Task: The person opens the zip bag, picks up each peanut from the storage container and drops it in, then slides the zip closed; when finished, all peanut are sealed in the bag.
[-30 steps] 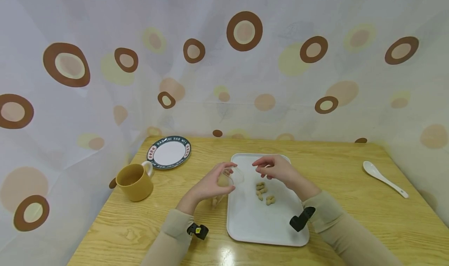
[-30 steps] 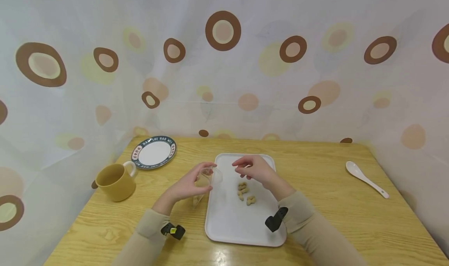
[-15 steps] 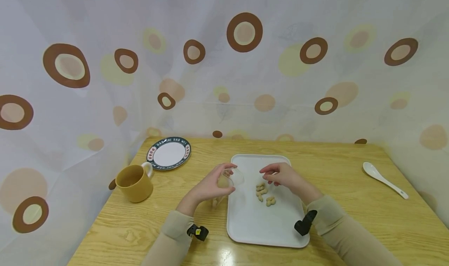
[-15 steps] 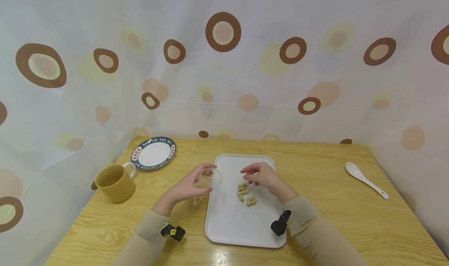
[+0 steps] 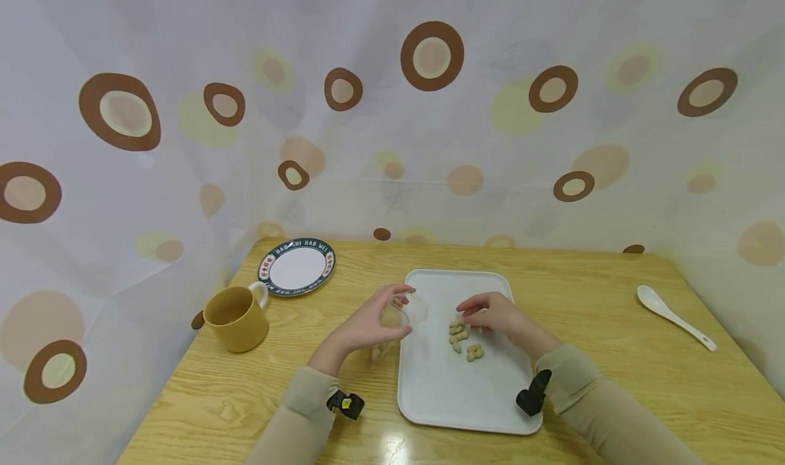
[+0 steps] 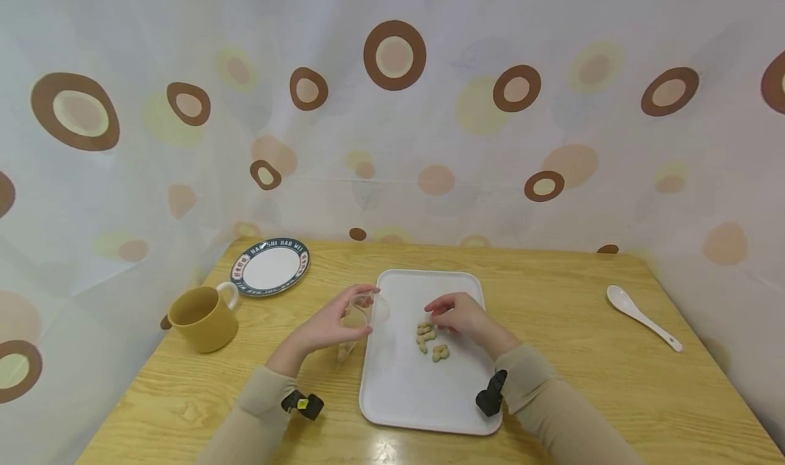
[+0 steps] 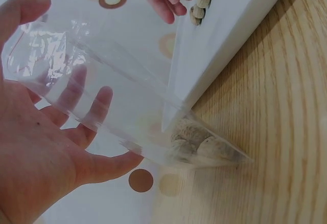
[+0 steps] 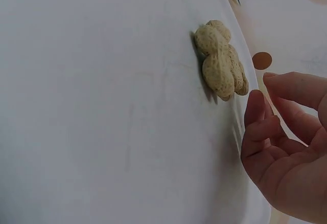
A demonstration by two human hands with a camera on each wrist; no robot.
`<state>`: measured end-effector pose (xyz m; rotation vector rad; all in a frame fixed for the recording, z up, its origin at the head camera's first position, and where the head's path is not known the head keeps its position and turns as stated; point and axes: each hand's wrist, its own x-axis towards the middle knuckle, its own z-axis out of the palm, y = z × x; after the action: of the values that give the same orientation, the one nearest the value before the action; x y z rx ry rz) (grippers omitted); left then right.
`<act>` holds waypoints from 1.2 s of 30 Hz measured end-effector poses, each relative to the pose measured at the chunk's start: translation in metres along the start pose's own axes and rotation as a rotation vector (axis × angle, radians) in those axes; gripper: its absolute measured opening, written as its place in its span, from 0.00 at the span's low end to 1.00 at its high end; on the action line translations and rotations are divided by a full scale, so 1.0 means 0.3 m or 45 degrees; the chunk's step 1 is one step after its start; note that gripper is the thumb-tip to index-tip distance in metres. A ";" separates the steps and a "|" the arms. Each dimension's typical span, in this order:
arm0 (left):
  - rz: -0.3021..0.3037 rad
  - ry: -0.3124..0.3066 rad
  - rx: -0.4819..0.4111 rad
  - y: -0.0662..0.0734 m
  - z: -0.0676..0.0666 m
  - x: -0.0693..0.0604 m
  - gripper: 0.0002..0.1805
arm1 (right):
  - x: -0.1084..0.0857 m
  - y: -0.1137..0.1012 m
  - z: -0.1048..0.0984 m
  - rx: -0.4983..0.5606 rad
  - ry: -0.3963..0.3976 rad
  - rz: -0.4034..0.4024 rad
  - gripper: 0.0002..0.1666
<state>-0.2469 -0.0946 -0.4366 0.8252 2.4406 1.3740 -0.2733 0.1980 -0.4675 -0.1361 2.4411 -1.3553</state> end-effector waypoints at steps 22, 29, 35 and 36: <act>-0.018 0.009 -0.013 -0.013 -0.001 -0.001 0.36 | 0.009 0.016 0.034 -0.081 0.031 0.025 0.16; -0.015 0.005 -0.011 -0.009 -0.005 0.000 0.37 | 0.009 0.012 0.037 -0.075 0.055 0.048 0.14; -0.009 -0.004 0.001 -0.013 -0.007 0.001 0.37 | -0.002 0.007 0.031 -0.022 0.077 0.053 0.15; -0.009 -0.007 0.003 -0.014 -0.007 0.001 0.37 | -0.005 0.005 0.027 -0.005 0.079 0.056 0.15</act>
<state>-0.2497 -0.0977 -0.4389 0.8192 2.4392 1.3650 -0.2689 0.1926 -0.4722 -0.0420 2.4825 -1.3557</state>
